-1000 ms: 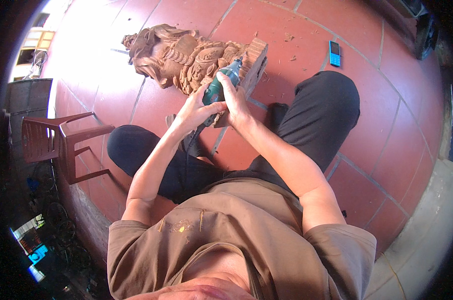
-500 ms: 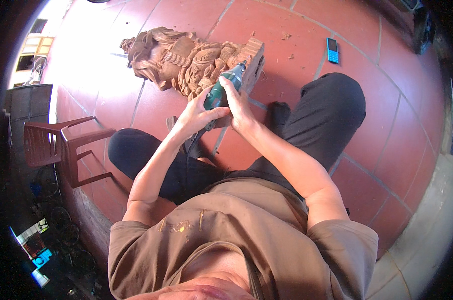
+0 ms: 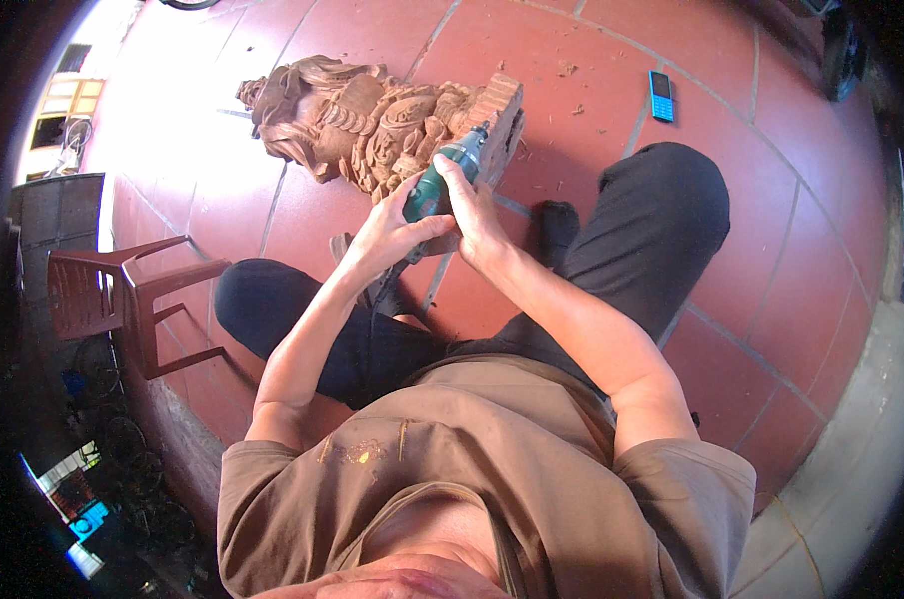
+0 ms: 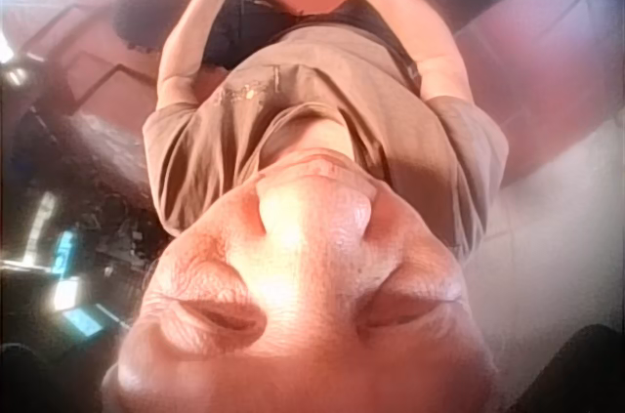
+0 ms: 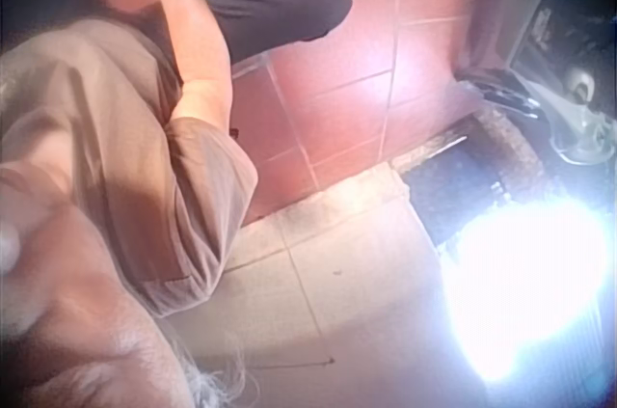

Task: The person sits on the floor and uses a rotary tool to carve details into a wooden sculpture. They pause to brush away wood shavings and inspect the work, then resume carving.

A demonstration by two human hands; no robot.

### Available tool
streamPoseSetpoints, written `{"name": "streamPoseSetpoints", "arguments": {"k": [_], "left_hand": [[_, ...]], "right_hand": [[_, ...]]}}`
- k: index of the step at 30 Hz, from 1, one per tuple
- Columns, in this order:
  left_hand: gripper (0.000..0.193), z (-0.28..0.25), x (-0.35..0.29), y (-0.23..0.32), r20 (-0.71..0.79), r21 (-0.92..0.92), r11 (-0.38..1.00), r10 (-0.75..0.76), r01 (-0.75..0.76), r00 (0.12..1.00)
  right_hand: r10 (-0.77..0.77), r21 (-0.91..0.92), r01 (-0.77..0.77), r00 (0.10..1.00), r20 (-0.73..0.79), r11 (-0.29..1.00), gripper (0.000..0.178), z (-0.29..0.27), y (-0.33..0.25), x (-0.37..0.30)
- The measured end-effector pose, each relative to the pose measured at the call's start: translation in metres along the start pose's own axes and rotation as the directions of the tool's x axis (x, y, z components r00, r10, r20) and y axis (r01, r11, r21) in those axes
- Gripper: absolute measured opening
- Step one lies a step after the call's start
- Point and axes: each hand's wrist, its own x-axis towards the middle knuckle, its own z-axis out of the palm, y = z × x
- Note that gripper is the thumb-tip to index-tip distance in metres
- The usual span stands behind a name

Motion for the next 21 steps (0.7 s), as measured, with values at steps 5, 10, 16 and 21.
{"name": "streamPoseSetpoints", "arguments": {"k": [5, 10, 16, 21], "left_hand": [[0.076, 0.000, -0.002, -0.003, -0.018, -0.008, 1.000, 0.020, -0.020, 1.000], [0.077, 0.001, -0.004, 0.001, 0.020, -0.054, 0.999, 0.003, -0.002, 1.000], [0.077, 0.001, -0.002, 0.000, 0.023, -0.036, 0.999, -0.004, 0.004, 1.000], [0.078, 0.001, 0.002, -0.015, -0.045, 0.032, 0.995, 0.093, -0.091, 0.995]], "right_hand": [[-0.009, 0.028, 0.009, 1.000, 0.017, 1.000, 0.040, 0.003, 0.002, 0.000], [0.023, 0.022, -0.023, 1.000, 0.009, 0.999, 0.041, 0.004, -0.003, -0.011], [-0.006, 0.023, 0.006, 1.000, -0.004, 1.000, 0.041, -0.001, 0.003, -0.004], [-0.006, 0.019, 0.005, 1.000, 0.009, 1.000, 0.041, 0.003, 0.004, -0.001]]}}
